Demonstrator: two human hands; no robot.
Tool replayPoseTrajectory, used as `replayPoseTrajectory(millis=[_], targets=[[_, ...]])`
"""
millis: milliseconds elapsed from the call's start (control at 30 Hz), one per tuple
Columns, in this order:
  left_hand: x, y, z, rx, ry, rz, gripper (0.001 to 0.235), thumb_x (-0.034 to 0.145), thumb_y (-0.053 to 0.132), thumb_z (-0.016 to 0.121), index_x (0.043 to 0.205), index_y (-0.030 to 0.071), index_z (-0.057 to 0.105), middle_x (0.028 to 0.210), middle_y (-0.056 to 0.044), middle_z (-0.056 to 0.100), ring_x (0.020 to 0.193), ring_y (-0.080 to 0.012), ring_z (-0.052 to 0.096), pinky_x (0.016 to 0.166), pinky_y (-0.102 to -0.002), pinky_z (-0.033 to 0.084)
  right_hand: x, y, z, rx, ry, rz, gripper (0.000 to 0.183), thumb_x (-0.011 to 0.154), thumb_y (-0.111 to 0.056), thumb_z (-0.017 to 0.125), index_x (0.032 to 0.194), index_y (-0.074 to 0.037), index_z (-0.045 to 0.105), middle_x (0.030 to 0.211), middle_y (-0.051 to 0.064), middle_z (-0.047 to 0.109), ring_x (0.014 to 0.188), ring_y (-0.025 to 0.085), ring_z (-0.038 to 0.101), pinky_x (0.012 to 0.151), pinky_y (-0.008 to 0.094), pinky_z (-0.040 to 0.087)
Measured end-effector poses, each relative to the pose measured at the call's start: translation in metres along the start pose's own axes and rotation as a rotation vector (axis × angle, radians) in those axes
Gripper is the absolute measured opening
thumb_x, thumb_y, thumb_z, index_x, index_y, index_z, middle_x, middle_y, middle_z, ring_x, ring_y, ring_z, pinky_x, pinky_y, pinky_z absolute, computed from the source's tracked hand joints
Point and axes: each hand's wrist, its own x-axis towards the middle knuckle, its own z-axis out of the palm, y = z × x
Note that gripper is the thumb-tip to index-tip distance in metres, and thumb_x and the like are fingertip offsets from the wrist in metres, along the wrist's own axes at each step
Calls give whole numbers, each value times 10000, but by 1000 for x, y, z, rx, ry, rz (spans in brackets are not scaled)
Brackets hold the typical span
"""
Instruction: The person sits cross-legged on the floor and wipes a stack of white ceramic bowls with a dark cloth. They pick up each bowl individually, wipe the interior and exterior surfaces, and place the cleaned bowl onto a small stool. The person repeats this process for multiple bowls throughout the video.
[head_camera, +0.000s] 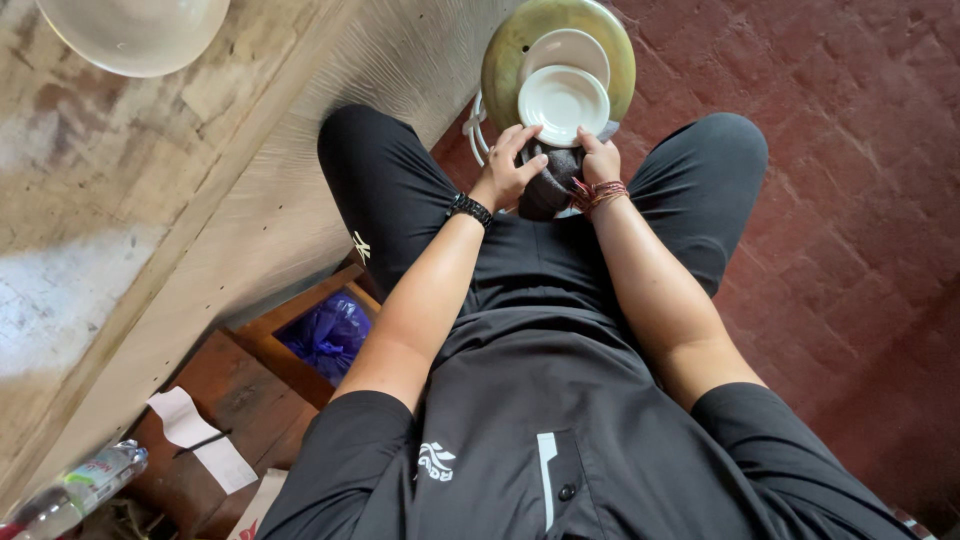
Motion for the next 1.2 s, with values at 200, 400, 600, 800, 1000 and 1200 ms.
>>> replayPoseTrajectory(millis=[200,400,600,800,1000,1200], targets=[[-1,0,0,11,-22,-18,570,904,300,739,1412,84,596,1466,-214,533,1368,-371,528,1153,-422,416,-2,1,2,-6,30,6,334,968,-175,689,1193,71,662,1106,130,739,961,212,718,882,343,573],[0,-1,1,11,-26,-49,577,894,319,746,1404,91,602,1465,-204,537,1372,-357,532,1162,-413,419,0,2,1,-21,2,-28,326,951,-177,695,1174,60,672,1101,125,742,966,205,720,883,330,573],[-1,5,-1,8,-45,-75,584,894,314,741,1412,86,598,1471,-207,526,1373,-359,516,1161,-416,395,2,3,-1,-41,21,-25,327,929,-172,713,1147,69,679,1072,124,739,942,205,714,878,329,568],[-1,5,0,-5,-58,-61,593,908,319,736,1428,82,579,1472,-199,529,1382,-354,516,1172,-410,396,0,1,1,-12,8,-20,341,932,-180,717,1168,62,673,1088,122,741,951,206,717,882,331,570],[0,1,1,23,-61,-62,605,905,318,733,1442,89,573,1471,-186,535,1384,-342,514,1167,-413,388,-7,-3,5,-64,8,-49,367,951,-213,719,1198,55,671,1119,121,743,977,202,713,899,332,564],[0,2,-1,12,-55,-68,608,905,316,735,1444,90,568,1474,-182,532,1384,-334,513,1168,-413,384,-6,-4,4,-37,13,-14,379,954,-219,712,1207,59,663,1122,128,743,976,208,719,900,337,568]])
